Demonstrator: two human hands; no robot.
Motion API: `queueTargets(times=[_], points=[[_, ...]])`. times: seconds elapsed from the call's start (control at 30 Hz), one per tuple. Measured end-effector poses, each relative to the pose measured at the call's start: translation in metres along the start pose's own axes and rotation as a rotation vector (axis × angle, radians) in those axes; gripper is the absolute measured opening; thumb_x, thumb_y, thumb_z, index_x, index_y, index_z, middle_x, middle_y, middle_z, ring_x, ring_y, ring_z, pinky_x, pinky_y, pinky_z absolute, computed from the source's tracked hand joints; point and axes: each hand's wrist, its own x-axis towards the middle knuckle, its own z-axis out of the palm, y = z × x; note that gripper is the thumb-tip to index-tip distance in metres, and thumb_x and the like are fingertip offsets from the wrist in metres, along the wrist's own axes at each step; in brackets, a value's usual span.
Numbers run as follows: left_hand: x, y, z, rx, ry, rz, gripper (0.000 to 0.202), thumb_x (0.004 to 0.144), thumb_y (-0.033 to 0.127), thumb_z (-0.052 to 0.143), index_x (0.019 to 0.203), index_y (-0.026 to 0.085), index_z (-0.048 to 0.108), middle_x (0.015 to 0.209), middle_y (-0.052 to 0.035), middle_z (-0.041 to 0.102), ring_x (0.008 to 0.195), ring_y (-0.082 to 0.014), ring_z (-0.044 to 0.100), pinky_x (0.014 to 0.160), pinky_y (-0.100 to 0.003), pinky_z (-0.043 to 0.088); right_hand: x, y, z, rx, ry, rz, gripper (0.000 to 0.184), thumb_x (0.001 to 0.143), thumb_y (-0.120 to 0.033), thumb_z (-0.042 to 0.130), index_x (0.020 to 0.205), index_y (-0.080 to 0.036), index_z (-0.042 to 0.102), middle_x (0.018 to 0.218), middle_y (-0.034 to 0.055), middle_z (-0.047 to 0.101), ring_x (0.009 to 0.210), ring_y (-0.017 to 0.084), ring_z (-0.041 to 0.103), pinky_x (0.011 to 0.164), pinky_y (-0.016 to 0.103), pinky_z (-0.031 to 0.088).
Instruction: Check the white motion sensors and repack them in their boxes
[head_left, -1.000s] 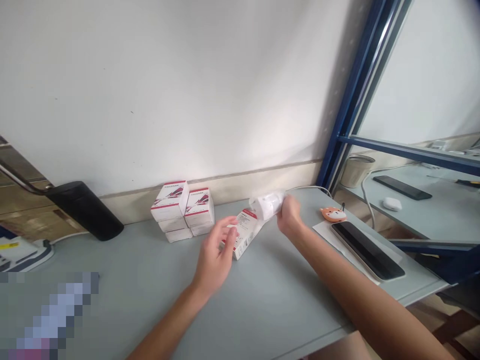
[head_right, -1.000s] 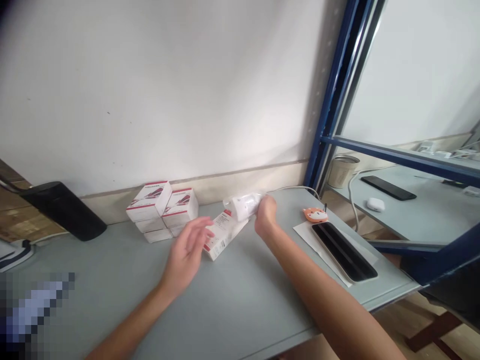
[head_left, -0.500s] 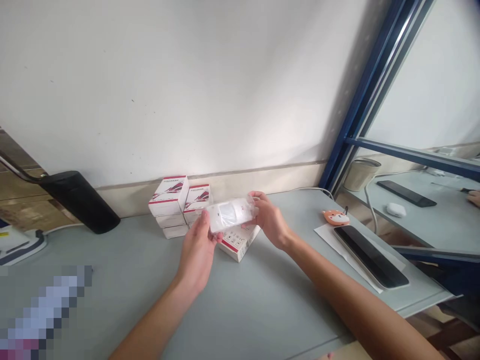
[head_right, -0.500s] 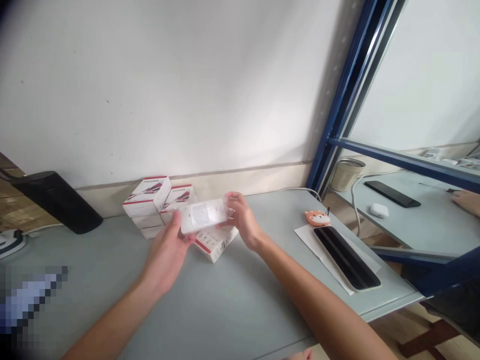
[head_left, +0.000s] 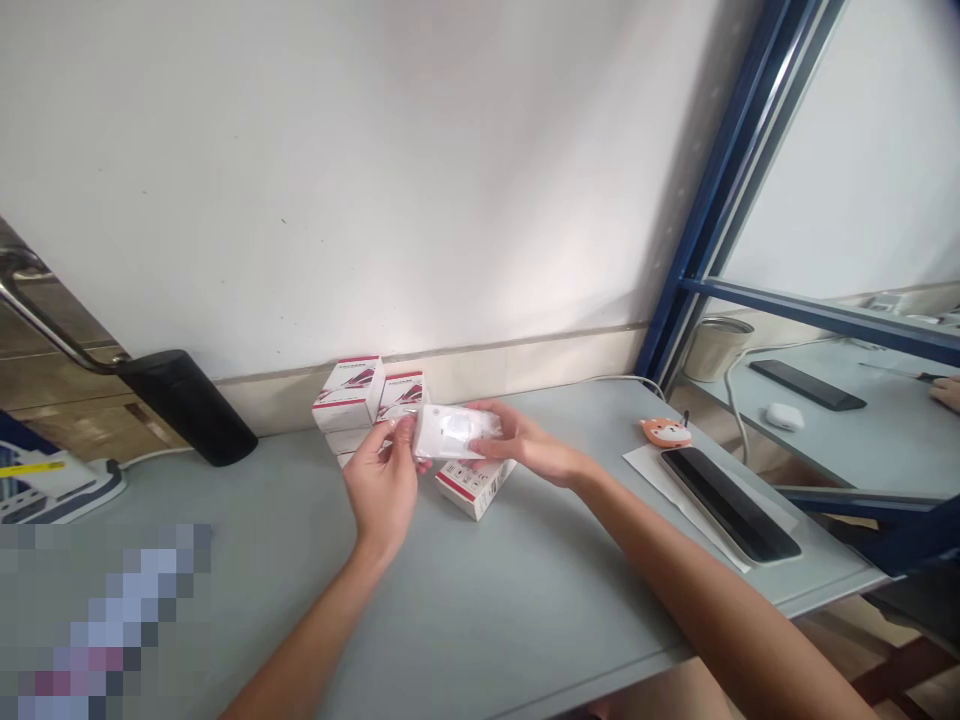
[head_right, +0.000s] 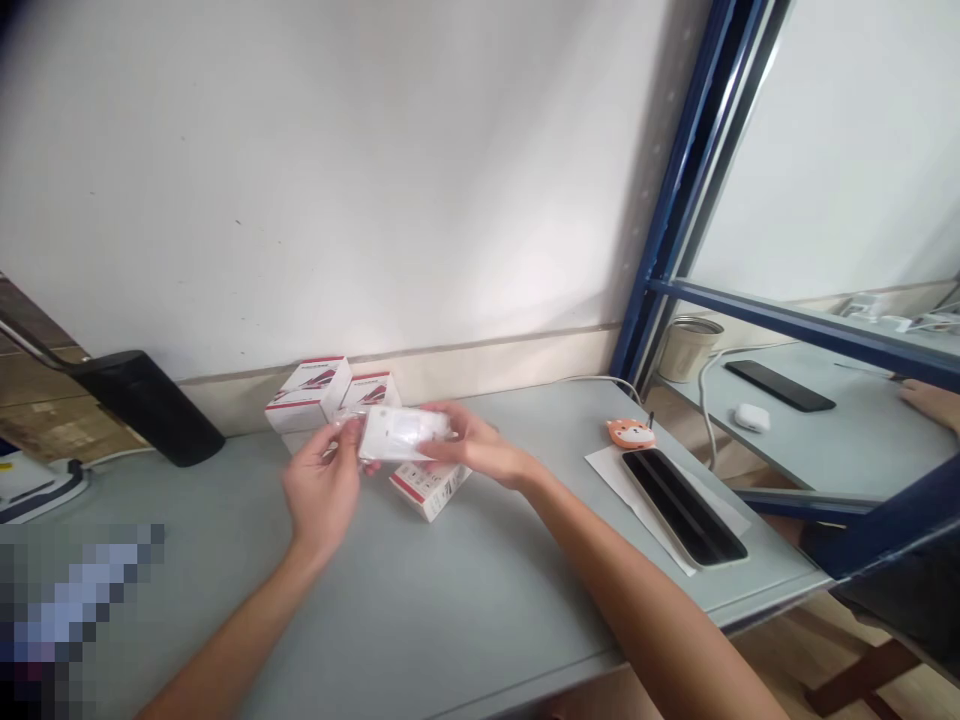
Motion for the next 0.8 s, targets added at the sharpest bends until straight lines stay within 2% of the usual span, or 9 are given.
queueTargets(times=[0.1, 0.17, 0.3, 0.43, 0.6, 0.7, 0.73, 0.8], points=[[0.001, 0.004, 0.004, -0.111, -0.034, 0.017, 0.042, 0.092, 0.058, 0.069, 0.108, 0.02, 0.078, 0.106, -0.0087, 0.079, 0.089, -0.0216, 0.072, 0.073, -0.028, 0.058, 0.001, -0.002, -0.002, 0.136, -0.017, -0.024, 0.061, 0.082, -0.039, 0.089, 0.136, -0.028, 0.063, 0.121, 0.004, 0.074, 0.097, 0.02, 0.078, 0.096, 0.038, 0.063], [0.005, 0.009, 0.007, -0.134, -0.057, 0.017, 0.043, 0.092, 0.058, 0.07, 0.112, 0.02, 0.078, 0.112, -0.0093, 0.079, 0.095, -0.0221, 0.072, 0.075, -0.027, 0.058, 0.003, -0.003, -0.003, 0.266, -0.031, -0.042, 0.062, 0.081, -0.037, 0.091, 0.134, -0.026, 0.063, 0.126, 0.0052, 0.072, 0.105, 0.021, 0.077, 0.101, 0.038, 0.063], [0.027, 0.027, 0.018, -0.034, -0.107, 0.124, 0.036, 0.09, 0.053, 0.073, 0.099, 0.018, 0.079, 0.089, -0.005, 0.077, 0.071, -0.0163, 0.064, 0.064, -0.025, 0.052, 0.006, -0.002, -0.004, 0.415, -0.049, -0.061, 0.061, 0.083, -0.036, 0.09, 0.135, -0.022, 0.061, 0.124, 0.0076, 0.074, 0.109, 0.023, 0.078, 0.109, 0.038, 0.059], [0.053, 0.054, 0.034, 0.016, -0.129, 0.243, 0.033, 0.089, 0.051, 0.073, 0.087, 0.018, 0.076, 0.078, -0.0027, 0.071, 0.068, -0.0157, 0.06, 0.062, -0.025, 0.049, 0.005, -0.006, -0.006, 0.508, -0.104, -0.062, 0.056, 0.087, -0.038, 0.086, 0.135, -0.021, 0.063, 0.128, 0.0087, 0.075, 0.109, 0.023, 0.079, 0.114, 0.04, 0.056], [0.07, 0.087, 0.053, 0.027, -0.195, 0.348, 0.035, 0.095, 0.048, 0.066, 0.079, 0.018, 0.071, 0.069, 0.0, 0.064, 0.063, -0.0133, 0.054, 0.061, -0.024, 0.044, 0.003, -0.013, -0.015, 0.564, -0.07, -0.114, 0.048, 0.091, -0.039, 0.081, 0.133, -0.022, 0.066, 0.133, 0.0078, 0.072, 0.112, 0.023, 0.077, 0.115, 0.039, 0.055], [0.076, 0.105, 0.057, 0.087, -0.27, 0.418, 0.033, 0.095, 0.045, 0.066, 0.08, 0.017, 0.072, 0.069, 0.0003, 0.063, 0.064, -0.0129, 0.053, 0.06, -0.023, 0.042, 0.005, -0.008, -0.02, 0.596, -0.06, -0.092, 0.044, 0.092, -0.037, 0.08, 0.131, -0.022, 0.068, 0.128, 0.0072, 0.072, 0.109, 0.022, 0.077, 0.109, 0.037, 0.059], [0.078, 0.11, 0.058, 0.085, -0.259, 0.437, 0.031, 0.095, 0.043, 0.066, 0.083, 0.016, 0.074, 0.069, 0.0006, 0.063, 0.064, -0.0128, 0.053, 0.061, -0.023, 0.043, 0.007, -0.005, -0.021, 0.604, -0.049, -0.076, 0.043, 0.091, -0.036, 0.081, 0.129, -0.021, 0.069, 0.123, 0.0066, 0.073, 0.105, 0.02, 0.077, 0.104, 0.035, 0.062], [0.079, 0.114, 0.057, 0.02, -0.166, 0.464, 0.029, 0.098, 0.043, 0.062, 0.092, 0.017, 0.075, 0.068, 0.0019, 0.06, 0.063, -0.0124, 0.053, 0.062, -0.023, 0.045, 0.011, 0.001, -0.024, 0.622, 0.004, -0.058, 0.04, 0.089, -0.034, 0.082, 0.124, -0.02, 0.07, 0.112, 0.0048, 0.072, 0.096, 0.017, 0.075, 0.092, 0.03, 0.065]])
